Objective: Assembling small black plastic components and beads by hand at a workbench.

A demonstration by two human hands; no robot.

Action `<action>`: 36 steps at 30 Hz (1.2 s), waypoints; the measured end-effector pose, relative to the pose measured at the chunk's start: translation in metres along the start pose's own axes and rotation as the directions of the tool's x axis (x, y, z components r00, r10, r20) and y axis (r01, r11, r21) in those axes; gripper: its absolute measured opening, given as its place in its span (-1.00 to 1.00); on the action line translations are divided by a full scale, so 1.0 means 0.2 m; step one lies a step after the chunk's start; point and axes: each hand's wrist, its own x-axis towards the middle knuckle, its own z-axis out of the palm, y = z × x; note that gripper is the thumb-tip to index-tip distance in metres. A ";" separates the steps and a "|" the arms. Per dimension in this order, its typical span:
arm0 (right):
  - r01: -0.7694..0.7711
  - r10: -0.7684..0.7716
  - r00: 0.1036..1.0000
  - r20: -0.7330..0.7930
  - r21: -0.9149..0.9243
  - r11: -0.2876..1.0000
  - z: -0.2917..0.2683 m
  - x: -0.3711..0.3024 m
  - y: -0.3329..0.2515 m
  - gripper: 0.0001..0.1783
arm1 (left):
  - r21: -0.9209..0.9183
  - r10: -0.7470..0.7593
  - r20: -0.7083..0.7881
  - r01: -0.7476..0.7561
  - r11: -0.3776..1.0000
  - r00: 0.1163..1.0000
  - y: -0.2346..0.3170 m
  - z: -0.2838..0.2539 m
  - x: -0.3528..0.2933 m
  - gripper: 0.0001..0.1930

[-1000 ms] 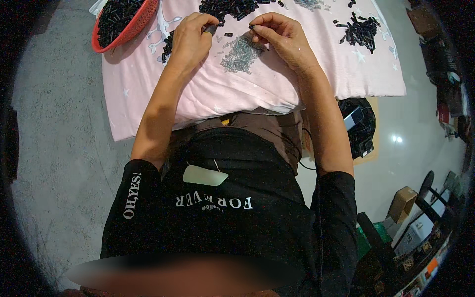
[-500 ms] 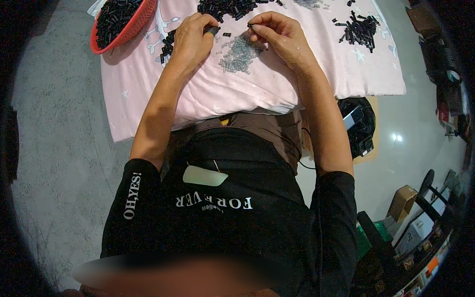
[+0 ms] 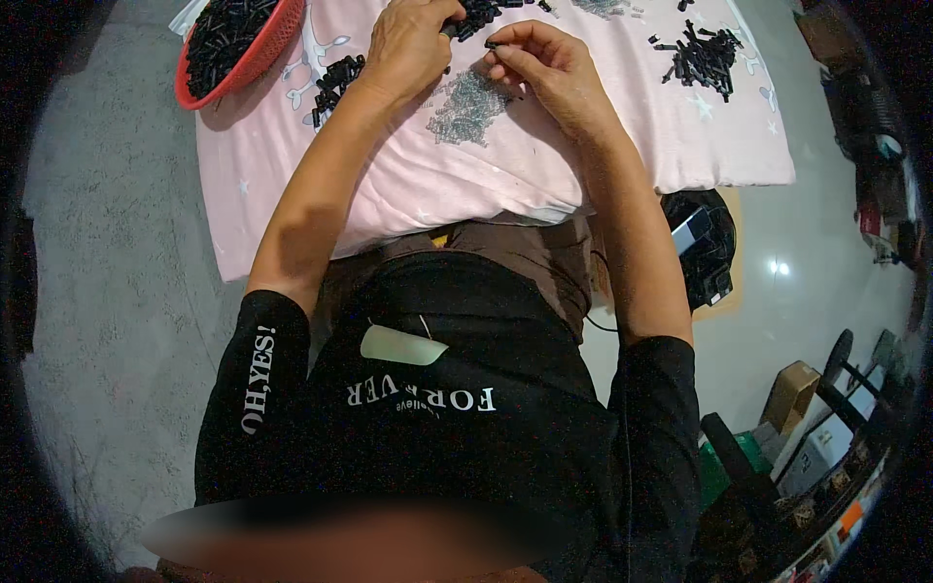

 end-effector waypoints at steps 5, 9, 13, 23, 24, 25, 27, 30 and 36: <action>0.018 -0.018 1.000 0.012 0.011 1.000 0.00 0.00 0.00 -0.81 | -0.006 -0.023 0.019 0.023 1.000 1.000 -0.02 0.00 -0.03 -0.90; 0.031 -0.031 1.000 0.003 -0.017 0.999 0.00 0.00 0.00 -0.80 | -0.008 -0.061 0.097 0.062 0.998 0.993 -0.02 -0.03 -0.08 -0.83; 0.009 -0.009 1.000 -0.010 0.013 1.000 0.00 -0.01 0.00 -0.83 | -0.121 -0.056 -0.001 0.055 0.991 0.998 -0.02 -0.04 -0.15 -0.72; 0.051 -0.071 0.992 -0.109 -0.176 0.983 0.04 -0.01 0.02 -0.84 | -0.270 -0.180 0.085 0.197 0.943 0.980 0.04 -0.08 -0.22 -0.65; 0.035 -0.060 0.990 -0.131 -0.188 0.982 0.07 -0.01 0.01 -0.83 | -0.267 -0.182 0.084 0.198 0.943 0.980 0.05 -0.08 -0.22 -0.65; 0.018 -0.050 0.987 -0.152 -0.200 0.980 0.09 -0.01 0.00 -0.82 | -0.291 -0.168 0.056 0.177 0.940 0.984 0.05 -0.08 -0.22 -0.69; 0.015 -0.042 0.988 -0.147 -0.181 0.983 0.06 -0.01 0.01 -0.81 | -0.320 -0.149 0.029 0.150 0.935 0.988 0.07 -0.09 -0.22 -0.73; 0.031 -0.047 0.995 -0.093 -0.167 0.985 0.03 -0.01 0.02 -0.80 | -0.290 -0.172 0.094 0.192 0.938 0.981 0.09 -0.09 -0.23 -0.68; 0.044 -0.045 0.999 -0.008 -0.092 0.995 0.05 -0.03 -0.02 -0.81 | -0.342 -0.140 0.083 0.160 0.926 0.987 0.16 -0.09 -0.23 -0.71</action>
